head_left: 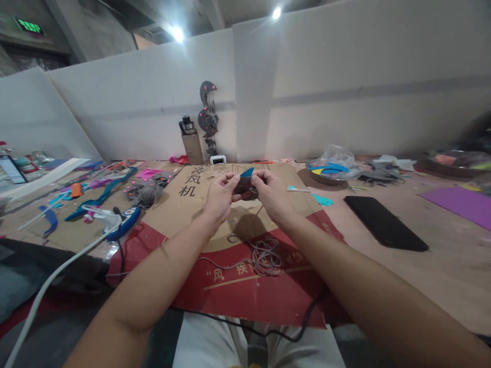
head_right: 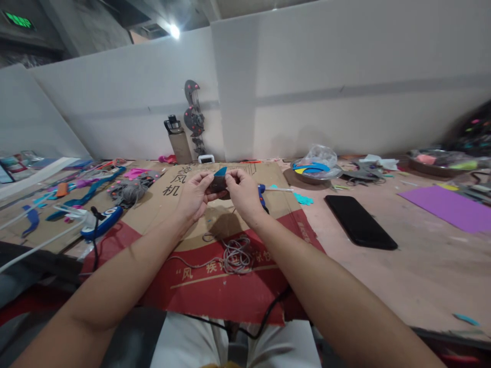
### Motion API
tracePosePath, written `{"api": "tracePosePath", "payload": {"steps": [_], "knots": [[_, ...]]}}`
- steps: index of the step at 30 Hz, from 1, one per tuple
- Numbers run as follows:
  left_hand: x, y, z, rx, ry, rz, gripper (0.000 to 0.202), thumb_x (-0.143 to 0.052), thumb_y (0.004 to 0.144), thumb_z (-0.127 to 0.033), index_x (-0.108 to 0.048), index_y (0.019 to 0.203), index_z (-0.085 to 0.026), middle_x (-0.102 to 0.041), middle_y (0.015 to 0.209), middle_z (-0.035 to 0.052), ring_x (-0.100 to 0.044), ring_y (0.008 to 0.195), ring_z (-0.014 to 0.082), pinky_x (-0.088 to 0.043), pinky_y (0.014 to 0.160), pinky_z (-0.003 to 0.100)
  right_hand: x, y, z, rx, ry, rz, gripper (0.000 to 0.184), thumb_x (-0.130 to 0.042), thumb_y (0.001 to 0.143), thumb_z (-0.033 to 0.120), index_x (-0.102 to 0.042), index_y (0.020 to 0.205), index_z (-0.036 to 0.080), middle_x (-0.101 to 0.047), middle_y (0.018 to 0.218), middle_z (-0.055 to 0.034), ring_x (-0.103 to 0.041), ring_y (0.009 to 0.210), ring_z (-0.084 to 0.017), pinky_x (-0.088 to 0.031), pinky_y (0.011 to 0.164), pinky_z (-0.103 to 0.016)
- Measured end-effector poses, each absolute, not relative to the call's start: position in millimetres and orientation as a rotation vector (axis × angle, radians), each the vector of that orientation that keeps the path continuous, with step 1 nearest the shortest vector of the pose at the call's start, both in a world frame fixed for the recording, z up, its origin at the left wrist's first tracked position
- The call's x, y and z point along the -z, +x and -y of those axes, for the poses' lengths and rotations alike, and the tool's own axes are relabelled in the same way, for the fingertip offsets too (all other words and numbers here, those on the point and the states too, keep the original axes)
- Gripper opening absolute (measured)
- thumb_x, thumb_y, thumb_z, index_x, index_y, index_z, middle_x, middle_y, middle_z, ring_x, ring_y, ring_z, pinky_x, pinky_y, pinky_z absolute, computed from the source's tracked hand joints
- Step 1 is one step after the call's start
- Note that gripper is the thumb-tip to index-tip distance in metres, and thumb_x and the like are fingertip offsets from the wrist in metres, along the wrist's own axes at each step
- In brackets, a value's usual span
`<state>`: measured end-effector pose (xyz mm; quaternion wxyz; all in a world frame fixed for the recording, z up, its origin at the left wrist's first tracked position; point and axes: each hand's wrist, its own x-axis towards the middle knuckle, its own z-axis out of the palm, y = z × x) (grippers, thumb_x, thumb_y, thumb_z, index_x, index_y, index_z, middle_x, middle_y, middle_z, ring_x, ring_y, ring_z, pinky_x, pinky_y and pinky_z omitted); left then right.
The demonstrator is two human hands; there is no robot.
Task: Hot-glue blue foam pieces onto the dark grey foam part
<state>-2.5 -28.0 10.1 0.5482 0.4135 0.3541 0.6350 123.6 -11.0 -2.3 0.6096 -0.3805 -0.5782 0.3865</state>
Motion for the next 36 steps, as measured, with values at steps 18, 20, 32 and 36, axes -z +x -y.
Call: {"api": "tracePosePath", "payload": {"steps": [18, 20, 32, 36], "knots": [[-9.6, -12.0, 21.8, -1.352, 1.061, -0.9, 0.02, -0.069, 0.08, -0.031, -0.059, 0.078, -0.014, -0.069, 0.072, 0.0044, -0.067, 0.064, 0.0143, -0.061, 0.067, 0.033, -1.2, 124.8, 15.8, -1.418, -0.759, 1.133, 0.035, -0.075, 0.061, 0.043, -0.05, 0.07, 0.02, -0.046, 0.061, 0.0061, -0.027, 0.045, -0.004, -0.014, 0.042, -0.02], [-8.6, -13.3, 19.8, -1.339, 1.041, -0.903, 0.016, -0.065, 0.082, -0.028, -0.061, 0.079, -0.013, -0.069, 0.073, 0.0054, -0.068, 0.066, 0.0155, -0.061, 0.068, 0.035, -0.6, 125.2, 15.5, -1.418, -0.753, 1.14, 0.035, -0.075, 0.061, 0.044, -0.05, 0.069, 0.02, -0.047, 0.061, 0.0056, -0.027, 0.045, -0.004, -0.014, 0.041, -0.02], [-12.7, -21.8, 18.8, -1.248, 1.114, -0.839, 0.019, -0.07, 0.08, -0.031, -0.062, 0.08, -0.013, -0.072, 0.075, 0.0078, -0.069, 0.069, 0.0161, -0.06, 0.062, 0.028, 0.0, 125.2, 17.6, -1.45, -0.698, 1.109, 0.036, -0.077, 0.059, 0.042, -0.05, 0.067, 0.019, -0.047, 0.058, 0.0067, -0.027, 0.044, -0.002, -0.015, 0.039, -0.017], [-15.7, -21.2, 19.0, -1.217, 1.085, -0.841, 0.017, -0.066, 0.083, -0.027, -0.064, 0.086, -0.011, -0.073, 0.083, 0.0116, -0.071, 0.072, 0.0182, -0.06, 0.064, 0.031, 1.9, 126.7, 13.6, -1.454, -0.685, 1.051, 0.039, -0.079, 0.056, 0.041, -0.05, 0.07, 0.019, -0.045, 0.056, 0.0087, -0.024, 0.042, -0.001, -0.014, 0.038, -0.017]]}}
